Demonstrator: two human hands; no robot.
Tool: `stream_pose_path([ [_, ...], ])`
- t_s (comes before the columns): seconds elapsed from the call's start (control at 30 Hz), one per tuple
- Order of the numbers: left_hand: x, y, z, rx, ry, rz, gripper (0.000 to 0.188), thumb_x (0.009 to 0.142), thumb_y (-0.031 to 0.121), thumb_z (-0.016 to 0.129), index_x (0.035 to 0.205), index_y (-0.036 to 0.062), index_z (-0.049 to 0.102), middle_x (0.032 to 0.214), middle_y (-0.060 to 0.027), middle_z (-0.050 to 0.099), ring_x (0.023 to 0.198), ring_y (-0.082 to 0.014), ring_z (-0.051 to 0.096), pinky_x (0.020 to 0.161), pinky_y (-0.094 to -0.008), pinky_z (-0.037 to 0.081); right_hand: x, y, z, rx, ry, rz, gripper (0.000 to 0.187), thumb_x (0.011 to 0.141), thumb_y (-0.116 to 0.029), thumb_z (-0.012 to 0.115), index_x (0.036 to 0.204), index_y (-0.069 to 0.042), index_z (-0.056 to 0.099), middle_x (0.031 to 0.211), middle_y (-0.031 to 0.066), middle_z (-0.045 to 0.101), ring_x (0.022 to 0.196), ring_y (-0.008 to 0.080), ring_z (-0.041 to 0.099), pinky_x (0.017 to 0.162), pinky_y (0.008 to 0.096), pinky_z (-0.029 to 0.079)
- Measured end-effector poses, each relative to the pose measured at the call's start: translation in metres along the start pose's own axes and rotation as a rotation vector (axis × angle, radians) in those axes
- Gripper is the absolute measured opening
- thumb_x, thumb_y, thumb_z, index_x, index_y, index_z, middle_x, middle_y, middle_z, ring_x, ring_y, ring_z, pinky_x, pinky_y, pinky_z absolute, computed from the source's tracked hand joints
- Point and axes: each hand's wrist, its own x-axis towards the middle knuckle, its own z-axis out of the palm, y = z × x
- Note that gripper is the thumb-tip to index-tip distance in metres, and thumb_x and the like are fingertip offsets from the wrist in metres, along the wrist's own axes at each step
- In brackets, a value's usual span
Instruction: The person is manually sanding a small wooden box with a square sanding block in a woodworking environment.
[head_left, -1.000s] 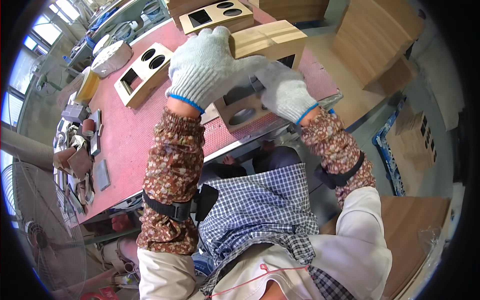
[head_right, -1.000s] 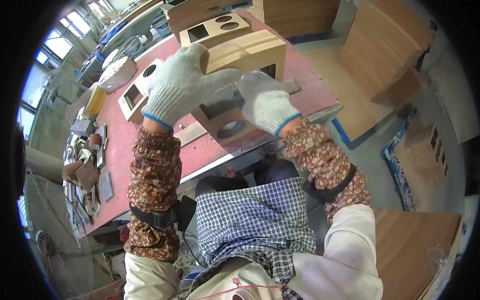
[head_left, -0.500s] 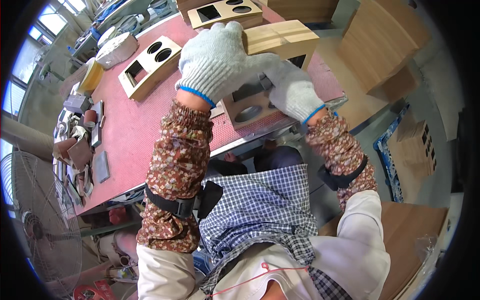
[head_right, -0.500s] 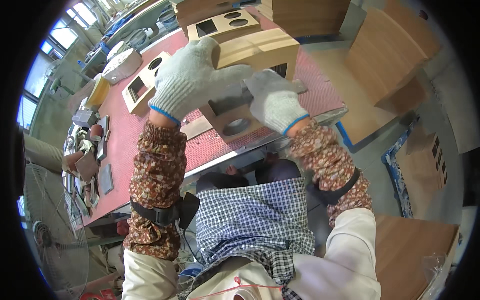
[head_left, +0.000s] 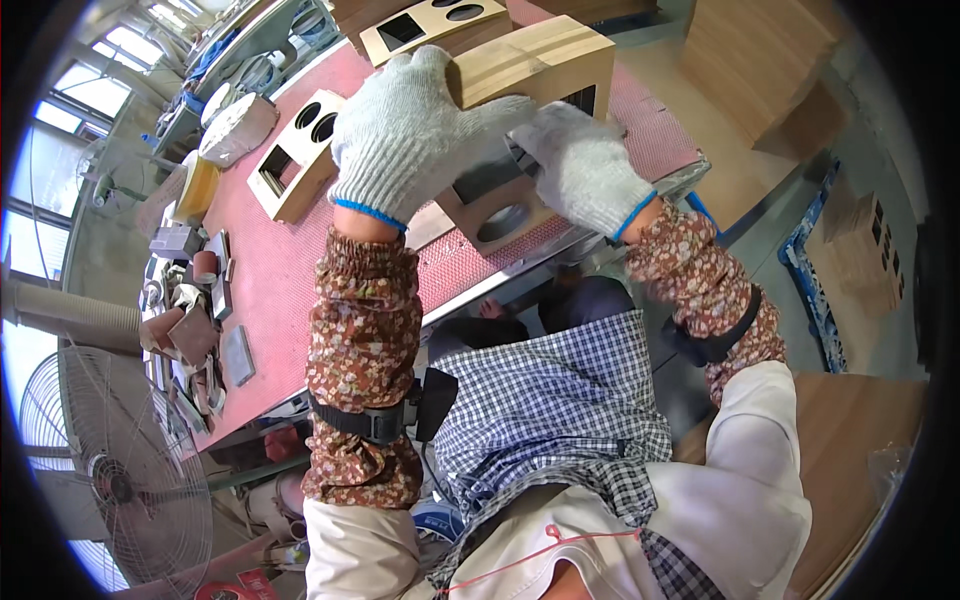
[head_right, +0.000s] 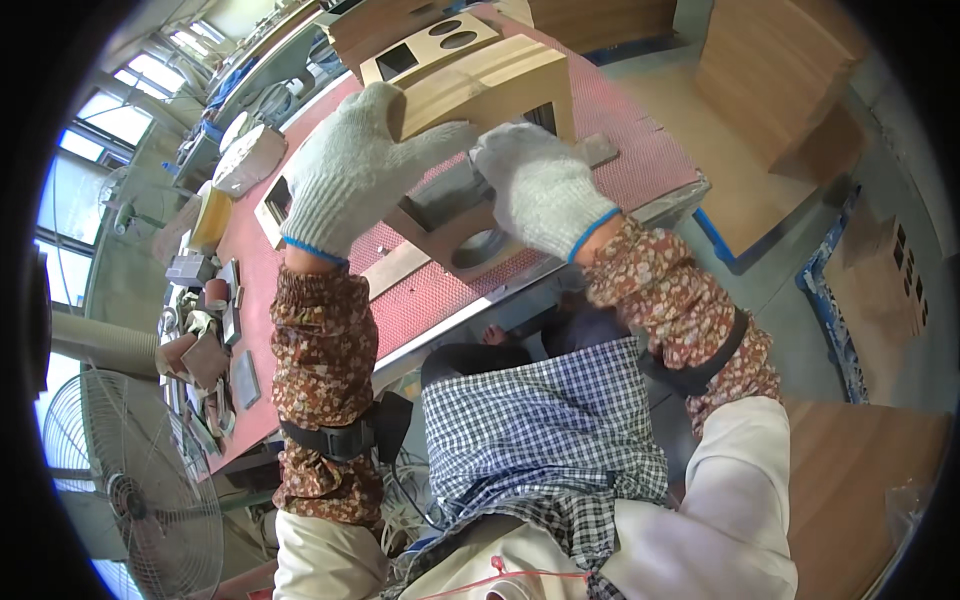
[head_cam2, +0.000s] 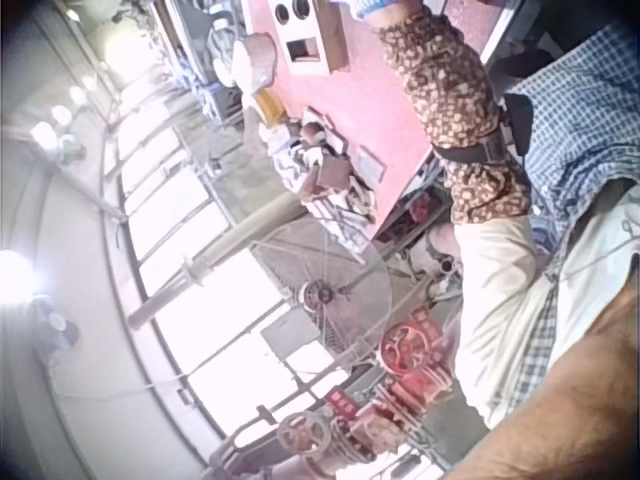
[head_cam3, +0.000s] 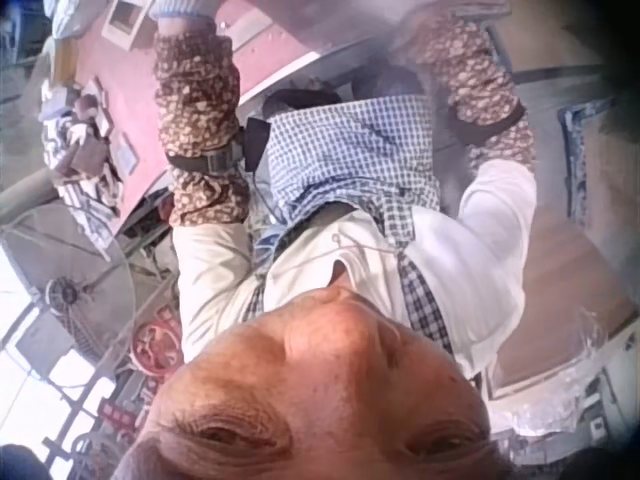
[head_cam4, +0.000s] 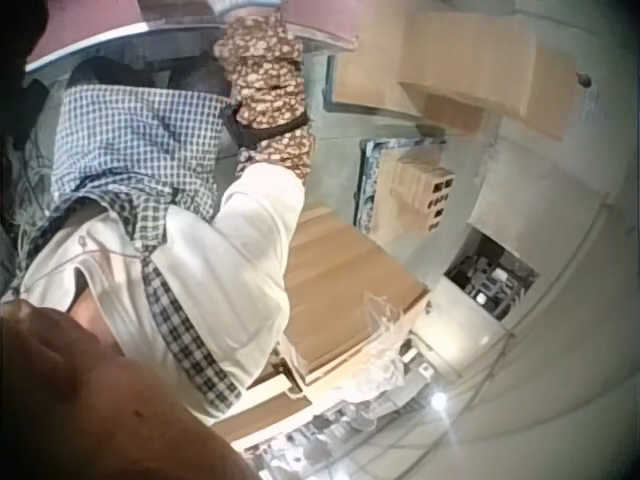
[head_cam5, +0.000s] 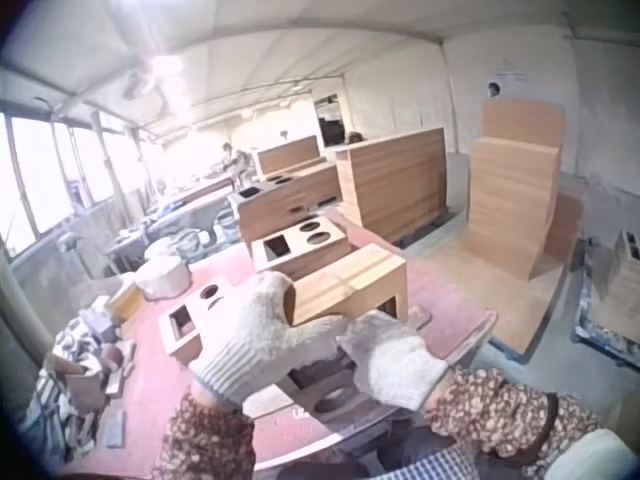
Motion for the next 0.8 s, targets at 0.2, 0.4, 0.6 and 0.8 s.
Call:
stream_pose_path([
  [0.2,0.004,0.004,-0.006,0.040,-0.034,-0.026,0.075,0.076,0.074,0.078,0.096,0.0019,0.072,0.086,-0.0195,0.075,0.081,-0.0344,0.076,0.071,-0.0450,0.060,-0.002,-0.010,0.016,-0.014,0.124,-0.118,0.044,0.080,-0.008,0.069,0.124,-0.002,0.067,0.125,0.0155,0.069,0.120,0.0348,0.064,0.103,0.0425,0.054],
  [0.4,0.005,0.009,-0.006,-0.018,-0.030,-0.001,0.068,0.079,0.060,0.081,0.092,-0.0051,0.064,0.076,-0.0138,0.062,0.070,-0.0244,0.061,0.067,-0.0403,0.050,-0.010,-0.023,0.047,0.007,0.521,-0.299,0.038,0.080,-0.006,0.068,0.118,-0.003,0.070,0.116,0.0153,0.073,0.114,0.0340,0.069,0.108,0.0440,0.051],
  [0.6,-0.004,0.003,-0.007,-0.029,0.031,0.006,0.066,0.081,0.058,0.081,0.093,-0.0040,0.064,0.075,-0.0119,0.061,0.069,-0.0238,0.061,0.064,-0.0401,0.049,-0.004,-0.053,0.043,-0.089,0.728,-0.430,0.032,0.085,-0.017,0.072,0.112,0.001,0.069,0.111,0.0193,0.073,0.111,0.0363,0.068,0.104,0.0429,0.053],
  [0.8,0.000,0.009,-0.003,0.006,0.002,-0.006,0.064,0.080,0.058,0.082,0.092,-0.0035,0.065,0.074,-0.0120,0.062,0.068,-0.0225,0.061,0.065,-0.0396,0.051,-0.001,-0.020,0.043,-0.268,0.248,-0.118,0.052,0.089,-0.039,0.072,0.119,0.004,0.071,0.126,0.0216,0.070,0.123,0.0356,0.065,0.106,0.0412,0.052],
])
